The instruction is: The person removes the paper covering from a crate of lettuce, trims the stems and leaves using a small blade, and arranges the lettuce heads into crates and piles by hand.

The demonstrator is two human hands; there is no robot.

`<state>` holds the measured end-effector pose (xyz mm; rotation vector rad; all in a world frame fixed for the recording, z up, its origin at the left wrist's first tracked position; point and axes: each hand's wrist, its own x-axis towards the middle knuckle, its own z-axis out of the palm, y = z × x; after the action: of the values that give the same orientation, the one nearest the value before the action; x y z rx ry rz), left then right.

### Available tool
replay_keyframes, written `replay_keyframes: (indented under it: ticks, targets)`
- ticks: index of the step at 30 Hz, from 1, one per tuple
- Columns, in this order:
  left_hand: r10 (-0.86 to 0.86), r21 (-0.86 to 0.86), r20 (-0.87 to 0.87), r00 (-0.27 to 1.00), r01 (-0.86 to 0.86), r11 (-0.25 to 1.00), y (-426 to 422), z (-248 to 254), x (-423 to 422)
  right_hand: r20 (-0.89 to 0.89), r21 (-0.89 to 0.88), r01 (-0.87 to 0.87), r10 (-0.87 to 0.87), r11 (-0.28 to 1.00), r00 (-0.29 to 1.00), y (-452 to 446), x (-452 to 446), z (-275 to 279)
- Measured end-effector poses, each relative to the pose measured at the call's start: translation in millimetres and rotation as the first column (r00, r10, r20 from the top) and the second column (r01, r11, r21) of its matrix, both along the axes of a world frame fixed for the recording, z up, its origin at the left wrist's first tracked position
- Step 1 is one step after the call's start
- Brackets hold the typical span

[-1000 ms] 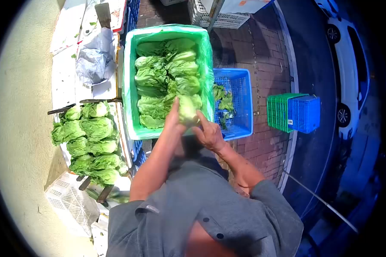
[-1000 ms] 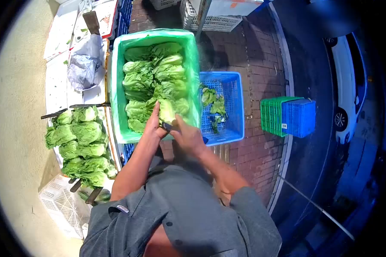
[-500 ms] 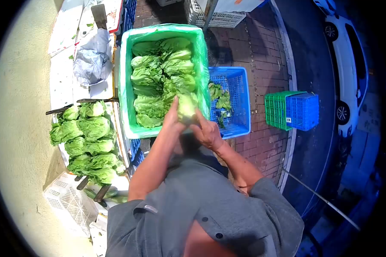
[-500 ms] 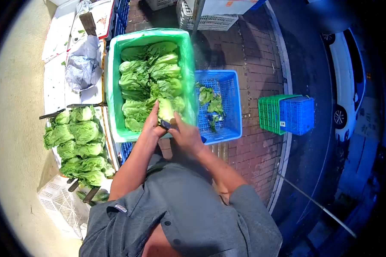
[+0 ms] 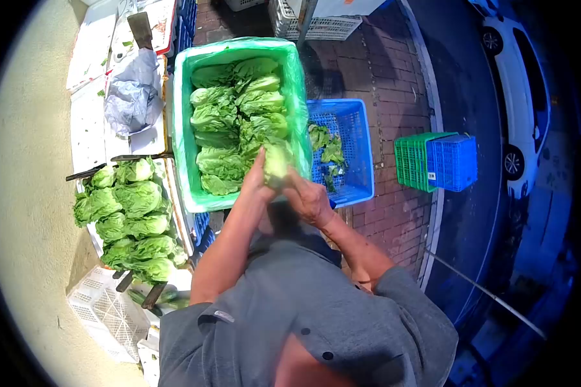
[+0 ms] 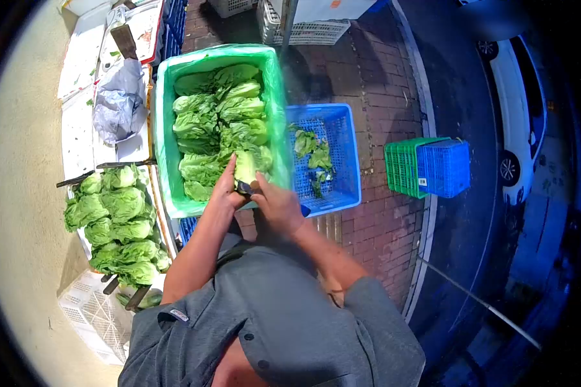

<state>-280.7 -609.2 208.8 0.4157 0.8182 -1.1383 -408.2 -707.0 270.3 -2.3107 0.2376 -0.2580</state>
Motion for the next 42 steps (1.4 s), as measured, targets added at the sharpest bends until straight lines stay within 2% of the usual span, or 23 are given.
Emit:
replay_keyframes:
  ticks: [6,9,11,12,13,14,15,16,18,19,20,23,24,27,28,31,32,35,36,39,40,41,42]
  targets:
    - [-0.073,0.032,-0.053,0.996,0.075,0.997,0,3,-1,-0.155,-0.105,-0.065,0.048,0.992,0.987,-14,-7,1]
    - [-0.046,0.028,0.009,0.999,0.046,0.999,-4,-17,-6,0.028,0.041,0.040,-0.042,0.998,0.999,-14,-11,-15]
    - [-0.022,0.042,0.068,0.997,0.019,0.999,-8,-21,-11,0.105,0.036,0.068,-0.072,0.997,0.992,-20,-18,-26]
    - [-0.054,0.152,0.122,0.991,0.035,0.988,-13,6,-12,0.143,0.034,0.080,-0.084,0.996,0.986,-24,-23,-32]
    - [-0.063,0.165,0.179,0.982,0.034,0.986,-16,4,-14,-0.005,0.339,0.264,-0.279,0.903,0.960,-27,-28,-38]
    - [-0.073,0.177,0.237,0.969,0.031,0.984,-18,-2,-16,-0.199,0.577,0.443,-0.408,0.686,0.891,-30,-33,-42]
    - [-0.083,0.187,0.295,0.952,0.027,0.982,-22,-2,-18,-0.414,0.714,0.589,-0.451,0.377,0.790,-33,-38,-45]
    - [-0.066,0.201,0.346,0.936,-0.006,0.980,-25,-3,-22,-0.386,0.786,0.548,-0.464,0.286,0.797,-37,-42,-48]
    - [-0.143,0.206,0.423,0.895,0.059,0.977,-27,-4,-26,-0.305,0.550,0.575,-0.495,0.606,0.814,-32,-35,-47]
    - [-0.183,0.215,0.456,0.871,0.092,0.972,-27,-5,-30,-0.269,0.391,0.567,-0.500,0.725,0.823,-29,-31,-42]
    - [-0.176,0.194,0.449,0.876,0.096,0.976,-30,-11,-32,-0.250,0.341,0.535,-0.475,0.773,0.844,-31,-26,-35]
    - [-0.236,0.306,0.620,0.748,0.047,0.951,-34,-15,-39,-0.096,0.164,0.465,-0.455,0.870,0.885,-32,-14,-21]
    - [-0.114,0.215,0.653,0.749,-0.039,0.976,-38,-13,-39,-0.082,0.205,0.466,-0.459,0.861,0.884,-32,-13,-18]
    - [-0.102,0.239,0.575,0.812,-0.047,0.970,-37,-9,-35,-0.130,0.297,0.498,-0.483,0.815,0.866,-29,-19,-35]
    - [-0.111,0.220,0.529,0.842,-0.009,0.975,-35,-5,-34,-0.119,0.351,0.511,-0.504,0.785,0.856,-26,-19,-40]
    - [-0.047,0.230,0.499,0.865,-0.080,0.970,-38,-15,-34,-0.140,0.569,0.584,-0.633,0.578,0.762,-14,-13,-42]
    - [-0.047,0.265,0.426,0.904,-0.075,0.961,-38,-16,-36,-0.135,0.655,0.568,-0.663,0.498,0.736,-13,-13,-52]
    - [0.066,0.251,0.400,0.914,-0.179,0.951,-37,-25,-36,-0.337,0.746,0.626,-0.681,0.229,0.650,-17,-9,-40]
    - [0.084,0.227,0.379,0.922,-0.181,0.957,-34,-27,-32,-0.287,0.787,0.593,-0.750,0.170,0.596,-20,-9,-49]
    - [0.138,0.186,0.333,0.933,-0.209,0.960,-19,-40,-18,-0.341,0.811,0.583,-0.775,0.044,0.532,-48,-19,-41]
    - [0.162,0.196,0.342,0.925,-0.239,0.951,-14,-55,-15,-0.485,0.649,0.757,-0.807,-0.074,0.337,-68,-25,-60]
    - [0.193,0.225,0.357,0.914,-0.284,0.932,1,-63,-11,-0.431,0.734,0.675,-0.820,-0.077,0.376,-87,-46,-85]
    - [0.246,0.237,0.397,0.884,-0.357,0.903,19,-34,-1,-0.456,0.675,0.737,-0.768,0.031,0.449,-121,-80,-139]
